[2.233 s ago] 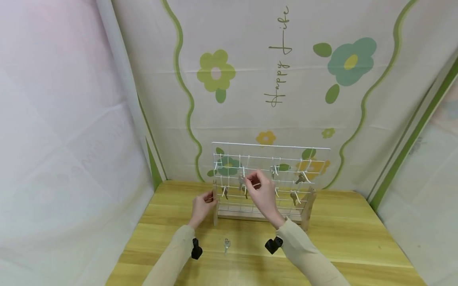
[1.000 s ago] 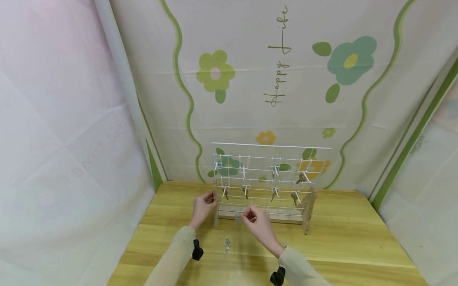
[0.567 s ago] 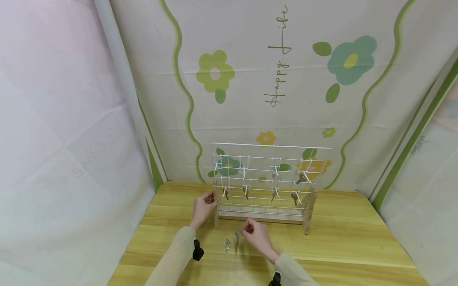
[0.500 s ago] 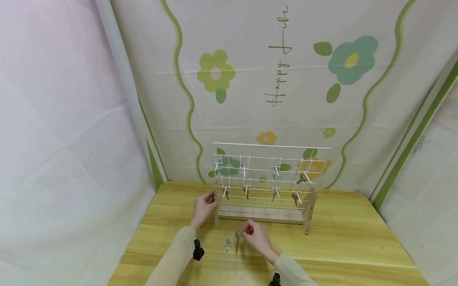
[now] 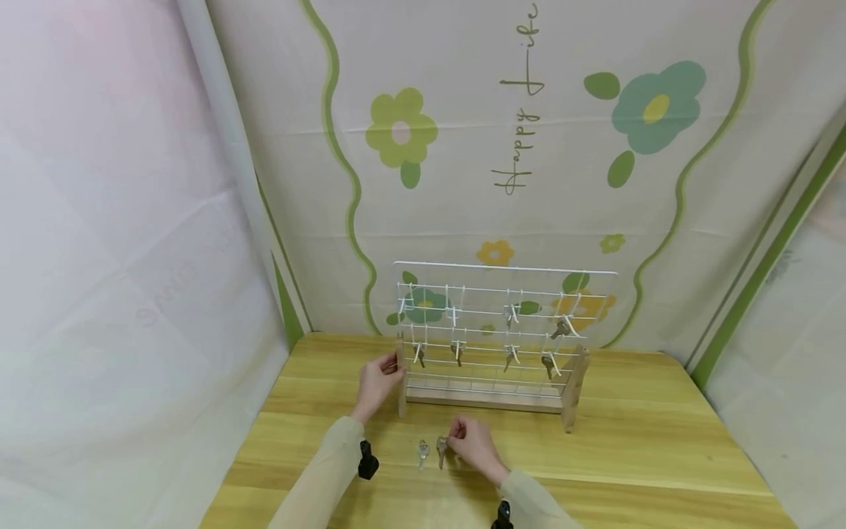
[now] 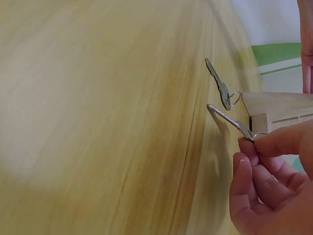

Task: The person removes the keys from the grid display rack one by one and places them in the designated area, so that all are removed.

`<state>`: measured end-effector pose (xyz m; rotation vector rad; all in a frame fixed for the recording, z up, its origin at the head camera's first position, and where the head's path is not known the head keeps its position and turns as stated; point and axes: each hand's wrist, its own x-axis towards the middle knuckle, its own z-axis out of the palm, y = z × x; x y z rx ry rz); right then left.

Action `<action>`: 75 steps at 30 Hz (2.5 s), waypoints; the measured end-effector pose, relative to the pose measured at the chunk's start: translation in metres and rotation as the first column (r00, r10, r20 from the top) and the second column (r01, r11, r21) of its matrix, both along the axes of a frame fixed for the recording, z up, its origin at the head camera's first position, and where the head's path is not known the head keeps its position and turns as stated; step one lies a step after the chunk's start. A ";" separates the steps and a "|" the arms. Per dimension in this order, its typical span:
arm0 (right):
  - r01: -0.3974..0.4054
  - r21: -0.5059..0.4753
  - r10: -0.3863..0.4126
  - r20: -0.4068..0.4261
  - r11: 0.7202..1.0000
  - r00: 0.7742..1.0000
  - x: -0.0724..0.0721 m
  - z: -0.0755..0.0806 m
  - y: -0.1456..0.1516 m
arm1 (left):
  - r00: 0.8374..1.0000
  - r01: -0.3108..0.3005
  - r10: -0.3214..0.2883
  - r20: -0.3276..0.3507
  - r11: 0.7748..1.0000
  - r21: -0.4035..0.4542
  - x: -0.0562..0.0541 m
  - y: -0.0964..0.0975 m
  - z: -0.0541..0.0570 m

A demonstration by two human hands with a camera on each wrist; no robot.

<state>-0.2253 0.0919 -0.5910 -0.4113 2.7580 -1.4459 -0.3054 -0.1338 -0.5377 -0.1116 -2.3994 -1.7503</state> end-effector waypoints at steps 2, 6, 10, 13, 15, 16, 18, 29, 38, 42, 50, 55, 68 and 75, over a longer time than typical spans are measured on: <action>0.004 0.003 -0.004 0.014 1.000 1.000 0.000 0.000 -0.001 | 1.000 -0.002 0.002 -0.005 1.000 -0.003 0.000 0.000 0.001; 0.005 0.001 -0.005 0.033 1.000 0.999 -0.001 -0.003 -0.001 | 1.000 -0.005 0.005 -0.013 1.000 -0.005 0.000 0.001 0.000; -0.004 0.008 0.004 0.024 1.000 1.000 -0.002 -0.005 0.000 | 1.000 -0.008 0.008 -0.016 1.000 -0.009 0.000 0.001 -0.001; -0.018 0.011 0.018 0.025 1.000 1.000 -0.002 -0.005 0.000 | 1.000 -0.007 0.007 -0.017 1.000 -0.016 -0.001 0.000 -0.002; -0.029 0.019 0.028 0.025 0.999 0.999 -0.003 -0.005 0.000 | 1.000 -0.008 0.007 -0.015 1.000 -0.017 -0.001 0.000 -0.002; -0.038 0.017 0.037 0.024 0.999 0.999 -0.003 -0.005 0.000 | 1.000 -0.008 0.008 -0.014 1.000 -0.017 -0.001 0.000 -0.002; -0.044 0.019 0.044 0.031 0.999 0.999 -0.003 -0.004 0.001 | 1.000 -0.010 0.009 -0.015 1.000 -0.016 -0.001 0.001 -0.001; -0.066 0.076 0.063 0.037 0.995 0.997 -0.003 -0.002 0.003 | 1.000 -0.005 0.005 -0.021 1.000 -0.004 -0.001 0.002 0.002; -0.099 0.124 0.101 -0.009 0.987 0.995 -0.003 0.001 0.003 | 1.000 0.006 -0.006 -0.008 1.000 0.009 -0.001 0.001 0.003; -0.105 0.133 0.108 -0.018 0.986 0.994 -0.002 0.001 0.003 | 1.000 0.009 -0.009 -0.009 1.000 -0.003 0.000 0.001 0.002; -0.107 0.142 0.112 -0.029 0.984 0.993 0.001 0.003 0.003 | 1.000 -0.003 0.003 -0.006 1.000 -0.018 0.001 0.000 -0.001; -0.104 0.081 0.100 0.050 0.991 0.994 0.001 0.011 0.007 | 1.000 -0.020 0.020 -0.012 1.000 -0.023 -0.001 -0.002 -0.001; 0.022 -0.004 -0.022 -0.083 1.000 0.996 -0.006 0.051 0.022 | 1.000 -0.015 0.015 -0.017 0.999 -0.038 0.002 -0.002 0.002; 0.145 -0.067 -0.151 -0.098 0.987 0.984 -0.006 0.095 0.035 | 1.000 -0.020 0.019 -0.023 0.999 -0.048 -0.001 -0.002 -0.002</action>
